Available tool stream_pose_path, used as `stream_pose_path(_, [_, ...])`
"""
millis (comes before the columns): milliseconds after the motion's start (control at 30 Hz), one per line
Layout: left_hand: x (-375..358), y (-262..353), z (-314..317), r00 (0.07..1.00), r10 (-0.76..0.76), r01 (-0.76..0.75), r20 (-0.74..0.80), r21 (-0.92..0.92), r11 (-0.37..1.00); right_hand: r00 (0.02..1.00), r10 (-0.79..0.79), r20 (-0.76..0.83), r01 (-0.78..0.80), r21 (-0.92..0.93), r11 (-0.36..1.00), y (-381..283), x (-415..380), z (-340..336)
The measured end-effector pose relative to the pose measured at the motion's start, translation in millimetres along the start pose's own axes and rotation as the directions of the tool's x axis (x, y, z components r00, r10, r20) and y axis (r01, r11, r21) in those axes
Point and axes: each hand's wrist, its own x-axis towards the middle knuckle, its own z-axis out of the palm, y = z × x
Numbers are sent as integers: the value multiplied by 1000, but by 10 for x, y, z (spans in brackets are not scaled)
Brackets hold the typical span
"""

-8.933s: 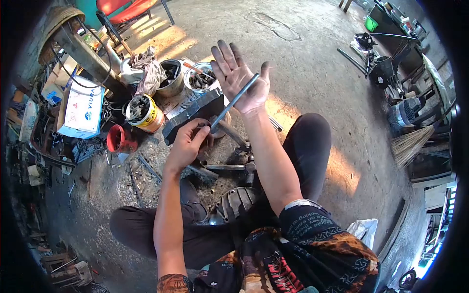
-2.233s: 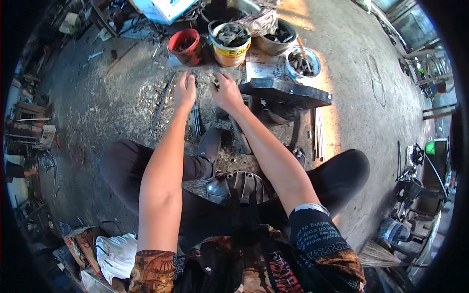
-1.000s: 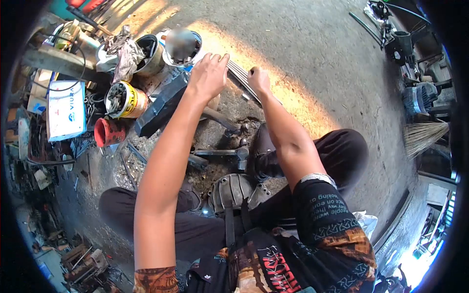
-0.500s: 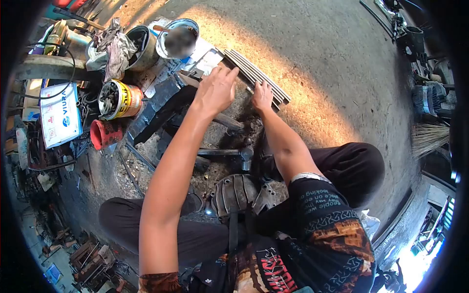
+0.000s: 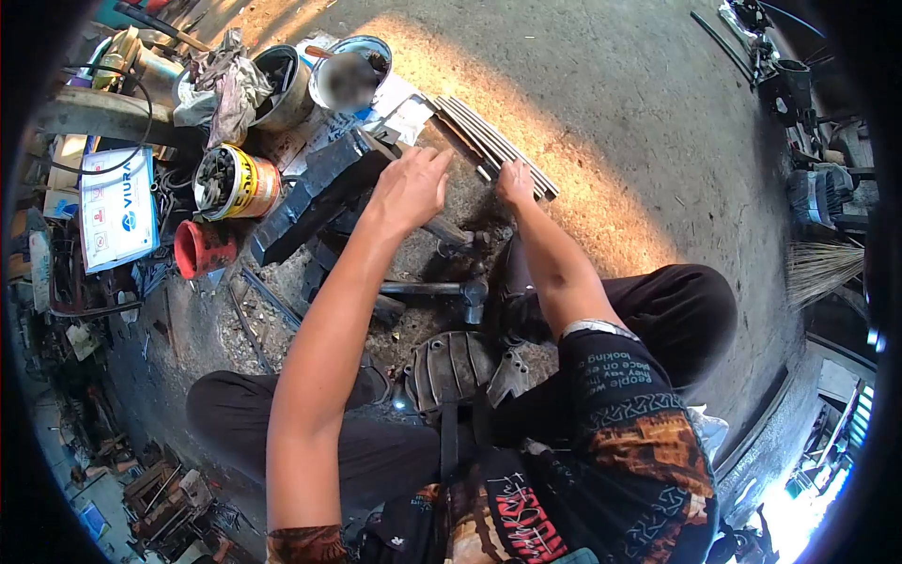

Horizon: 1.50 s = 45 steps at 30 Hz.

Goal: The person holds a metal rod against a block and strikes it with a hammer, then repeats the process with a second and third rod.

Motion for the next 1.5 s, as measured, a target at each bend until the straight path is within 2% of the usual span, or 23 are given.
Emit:
stream_pose_path(67, [-19,9,-15,1000,-6,5,12,11,1000,1000,8,22,-8,17,1000,-18,9,2])
stream_pose_path(133, [-53,16,-37,1000,11,-11,-2,5,1000,998,63,-6,-60,229,972,8,28,-16])
stream_pose_path(233, [-64,72,-180,1000,0,0,-2,-8,1000,987,143,-80,-105,362,926,-22,170,-266])
stream_pose_path(267, [-70,107,-254,1000,1,-1,-17,-3,1000,986,139,-93,-90,404,910,-65,200,-470])
stream_pose_path(300, [-83,158,-356,999,15,-15,-42,-17,1000,966,114,-232,-6,423,906,-143,177,-661])
stream_pose_path(333, [-108,190,-449,997,26,-28,-70,-28,999,958,167,-233,-44,454,890,-225,155,-862])
stream_pose_path(400, [-113,158,-601,987,43,-53,-154,-57,997,957,102,-270,80,587,806,-326,264,-1207])
stream_pose_path(467, [-156,149,-835,968,58,-78,-245,-75,994,954,17,-298,179,615,768,-553,298,-1717])
stream_pose_path(533, [-244,187,-1150,891,4,-119,-454,-225,967,918,-87,-387,325,609,724,-838,242,-2212])
stream_pose_path(567, [-297,210,-1314,821,8,-174,-571,-236,956,896,-138,-422,382,575,723,-969,237,-2426])
stream_pose_path(600, [-372,206,-1475,802,7,-169,-597,-216,962,853,-166,-494,451,539,711,-1148,83,-2706])
stream_pose_path(667, [-535,183,-1743,702,-216,-119,-678,-411,904,796,-221,-563,564,560,607,-1363,23,-2964])
stream_pose_path(733, [-640,32,-1901,595,-387,-169,-705,-580,797,776,-250,-579,599,552,580,-1623,-209,-3252])
stream_pose_path(800, [-816,-66,-2092,575,-502,-251,-646,-724,643,761,-274,-589,625,548,556,-1828,-432,-3459])
stream_pose_path(833, [-870,-81,-2203,591,-566,-377,-575,-817,436,736,-313,-601,661,537,524,-1915,-516,-3522])
stream_pose_path(867, [-982,-88,-2261,618,-591,-372,-518,-855,360,711,-351,-609,694,528,490,-1998,-609,-3570])
stream_pose_path(933, [-1155,-14,-2405,599,-618,-451,-508,-853,264,687,-392,-612,725,541,427,-2177,-809,-3645])
stream_pose_path(1000, [-1276,-66,-2456,630,-592,-525,-502,-838,152,631,-460,-625,774,546,319,-2310,-938,-3654])
stream_pose_path(1067, [-1363,-83,-2448,605,-621,-609,-499,-792,44,617,-499,-608,781,550,295,-2423,-1063,-3649])
stream_pose_path(1300, [-1666,39,-2409,539,-694,-718,-477,-691,-83,607,-572,-552,783,538,312,-2605,-1185,-3488])
stream_pose_path(1400, [-1726,-81,-2361,502,-732,-729,-461,-681,-70,632,-594,-498,766,516,384,-2680,-1237,-3484])
stream_pose_path(1467, [-1807,-202,-2340,445,-789,-691,-424,-723,0,679,-615,-401,717,543,437,-2693,-1284,-3524])
stream_pose_path(1500, [-1852,-297,-2344,437,-800,-700,-411,-714,-15,634,-641,-432,756,520,398,-2675,-1241,-3531])
